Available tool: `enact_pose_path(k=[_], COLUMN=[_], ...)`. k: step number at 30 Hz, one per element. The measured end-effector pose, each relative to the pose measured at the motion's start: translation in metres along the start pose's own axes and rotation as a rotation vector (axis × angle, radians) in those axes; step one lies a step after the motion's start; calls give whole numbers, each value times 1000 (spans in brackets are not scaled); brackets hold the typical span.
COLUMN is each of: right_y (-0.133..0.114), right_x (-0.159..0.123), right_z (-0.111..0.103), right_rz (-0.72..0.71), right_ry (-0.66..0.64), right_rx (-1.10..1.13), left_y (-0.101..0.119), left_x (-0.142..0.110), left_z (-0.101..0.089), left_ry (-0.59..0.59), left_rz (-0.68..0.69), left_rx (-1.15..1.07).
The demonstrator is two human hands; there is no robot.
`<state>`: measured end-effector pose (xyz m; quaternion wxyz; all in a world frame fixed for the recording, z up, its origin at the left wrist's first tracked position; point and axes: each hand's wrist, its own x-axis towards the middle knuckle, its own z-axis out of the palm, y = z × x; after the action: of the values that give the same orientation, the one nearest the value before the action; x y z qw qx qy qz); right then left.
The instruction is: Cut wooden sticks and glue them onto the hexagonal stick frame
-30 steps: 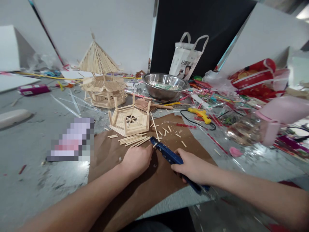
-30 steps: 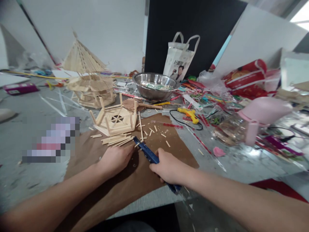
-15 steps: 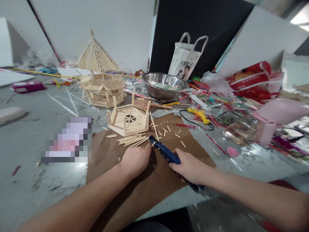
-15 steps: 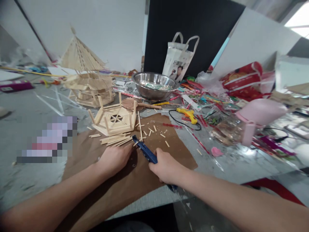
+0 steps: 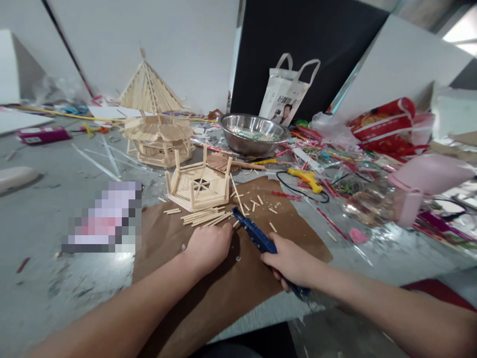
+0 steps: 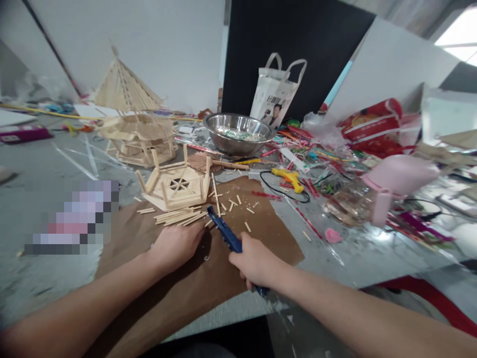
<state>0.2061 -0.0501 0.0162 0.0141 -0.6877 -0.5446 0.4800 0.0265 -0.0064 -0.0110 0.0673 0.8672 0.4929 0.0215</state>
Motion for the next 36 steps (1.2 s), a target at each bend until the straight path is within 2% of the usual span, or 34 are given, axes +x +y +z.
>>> enact_pose_path(k=[4, 7, 10, 13, 16, 19, 22, 28, 30, 32, 36], right_y=[-1, -3, -3, 0, 4, 6, 10, 16, 13, 5, -21], right_x=[-4, -9, -10, 1, 19, 38, 53, 68, 68, 67, 65], right_z=[-5, -16, -34, -53, -65, -70, -71, -68, -66, -62, -43], right_rz=[-4, -43, -143, -183, -117, -14, 11, 44, -17, -145, -407], right_ry=[-122, -93, 78, 404, 613, 712, 767, 802, 848, 885, 809], right_rx=[170, 212, 71, -225, -448, -604, -703, -745, -752, -761, -713], left_y=[-1, -4, -8, -11, -13, -13, -12, -14, -16, -18, -23], left_x=[0, 0, 1, 2, 2, 2, 1, 1, 2, 2, 3], left_z=[-4, -7, -9, -11, -14, -17, -19, -18, -18, -17, -16], left_ry=[10, 22, 1, -24, -27, -23, -23, -15, -19, -9, -1], left_rz=[-22, -61, -102, -137, -151, -174, -199, -203, -204, -198, -199], left_rx=[11, 31, 43, 41, 43, 48, 40, 54, 54, 55, 67])
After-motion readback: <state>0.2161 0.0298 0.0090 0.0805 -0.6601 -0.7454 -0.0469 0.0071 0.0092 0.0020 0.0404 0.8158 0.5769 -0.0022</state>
